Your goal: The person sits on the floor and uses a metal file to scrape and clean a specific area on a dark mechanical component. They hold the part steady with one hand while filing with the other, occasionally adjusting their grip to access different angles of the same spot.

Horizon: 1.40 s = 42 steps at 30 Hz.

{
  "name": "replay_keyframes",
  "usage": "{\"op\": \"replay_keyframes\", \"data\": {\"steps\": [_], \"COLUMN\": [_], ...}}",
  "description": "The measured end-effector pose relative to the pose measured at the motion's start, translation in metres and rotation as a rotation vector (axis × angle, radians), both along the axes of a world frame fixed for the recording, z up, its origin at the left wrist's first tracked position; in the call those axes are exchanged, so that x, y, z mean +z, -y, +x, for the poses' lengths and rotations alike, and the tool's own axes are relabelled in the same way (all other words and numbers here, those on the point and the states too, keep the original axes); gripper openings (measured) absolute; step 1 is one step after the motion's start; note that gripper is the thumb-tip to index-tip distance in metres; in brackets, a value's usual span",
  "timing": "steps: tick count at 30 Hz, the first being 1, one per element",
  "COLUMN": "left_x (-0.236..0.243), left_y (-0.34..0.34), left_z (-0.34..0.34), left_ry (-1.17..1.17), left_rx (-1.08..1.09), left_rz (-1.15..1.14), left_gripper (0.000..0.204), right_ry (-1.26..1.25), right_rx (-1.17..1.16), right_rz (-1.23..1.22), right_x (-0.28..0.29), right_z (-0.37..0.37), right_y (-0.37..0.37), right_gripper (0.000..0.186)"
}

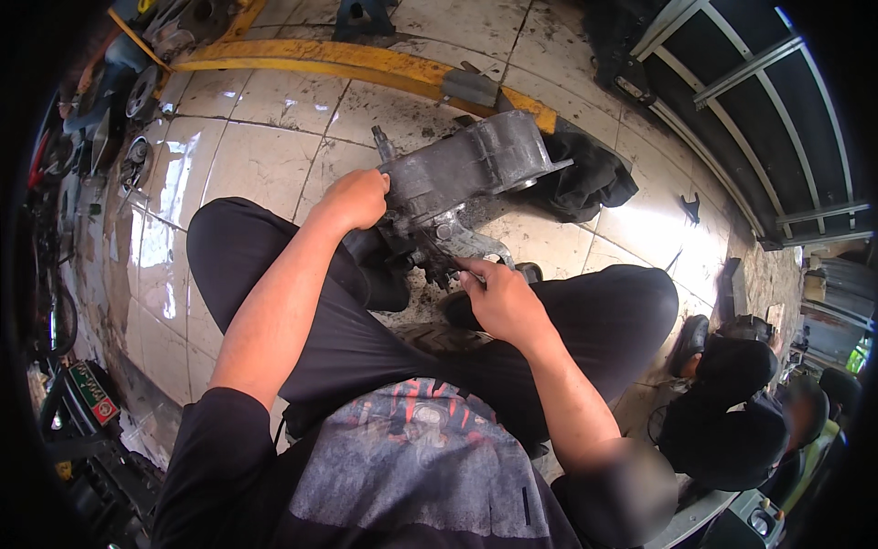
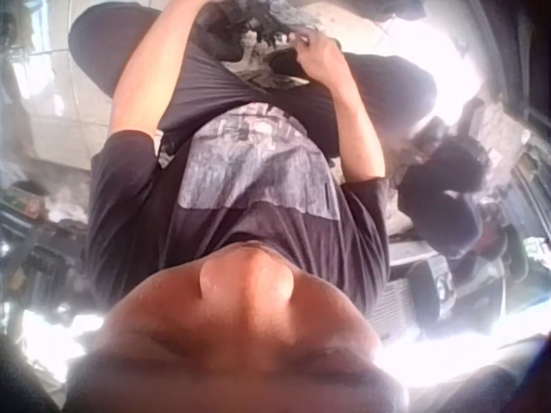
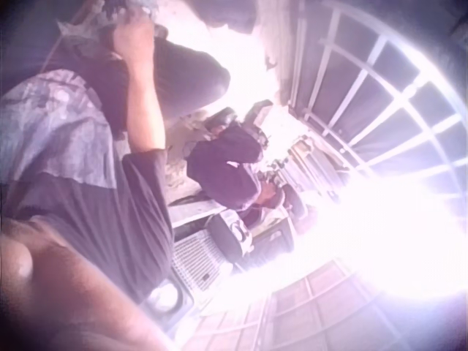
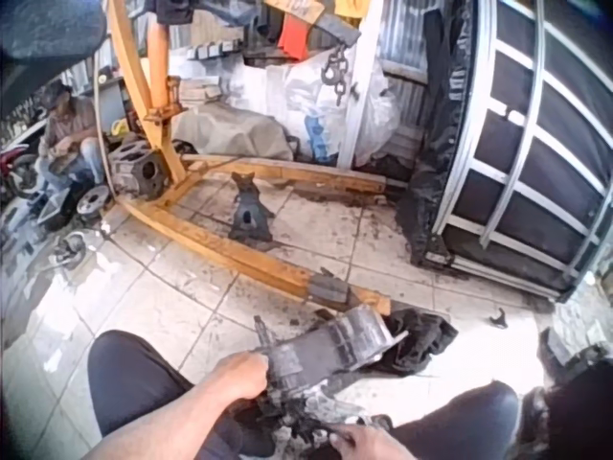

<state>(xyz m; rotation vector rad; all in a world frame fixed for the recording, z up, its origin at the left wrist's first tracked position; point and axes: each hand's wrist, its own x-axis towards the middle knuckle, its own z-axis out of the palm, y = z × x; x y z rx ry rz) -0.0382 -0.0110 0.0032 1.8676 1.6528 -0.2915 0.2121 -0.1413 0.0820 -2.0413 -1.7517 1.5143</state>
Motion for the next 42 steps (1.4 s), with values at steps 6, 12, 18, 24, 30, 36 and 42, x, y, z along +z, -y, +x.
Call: {"op": "replay_keyframes", "data": {"steps": [6, 12, 18, 24, 30, 36, 42], "left_x": [0.002, -0.004, -0.001, -0.001, 0.001, -0.005, -0.006], "left_y": [0.000, -0.004, -0.007, -0.001, 0.001, 0.000, 0.000], "left_z": [-0.001, -0.003, -0.002, 0.000, 0.002, -0.002, -0.003], "left_ry": [0.017, 0.036, 0.027, 0.028, 0.036, 0.050, 0.041], "left_rx": [-0.002, -0.026, -0.045, -0.020, -0.012, -0.004, -0.010], "left_rz": [-0.004, 0.053, 0.043, 0.033, 0.012, 0.027, 0.026], "left_gripper": [0.030, 0.029, 0.031, 0.029, 0.025, 0.024, 0.023], "right_ry": [-0.152, -0.015, 0.014, -0.021, 0.069, 0.035, -0.045], "right_rx": [-0.133, -0.035, 0.049, 0.025, -0.036, -0.072, -0.059], "right_rz": [-0.173, 0.014, 0.052, 0.091, 0.011, 0.036, 0.121], "right_x": [-0.005, -0.028, -0.048, -0.038, -0.053, -0.028, -0.030], "right_z": [0.003, 0.001, 0.012, 0.004, 0.004, -0.008, -0.004], "right_y": [0.008, 0.033, 0.037, 0.033, 0.040, 0.030, 0.033], "right_gripper": [0.038, 0.036, 0.037, 0.037, 0.037, 0.037, 0.037]}}
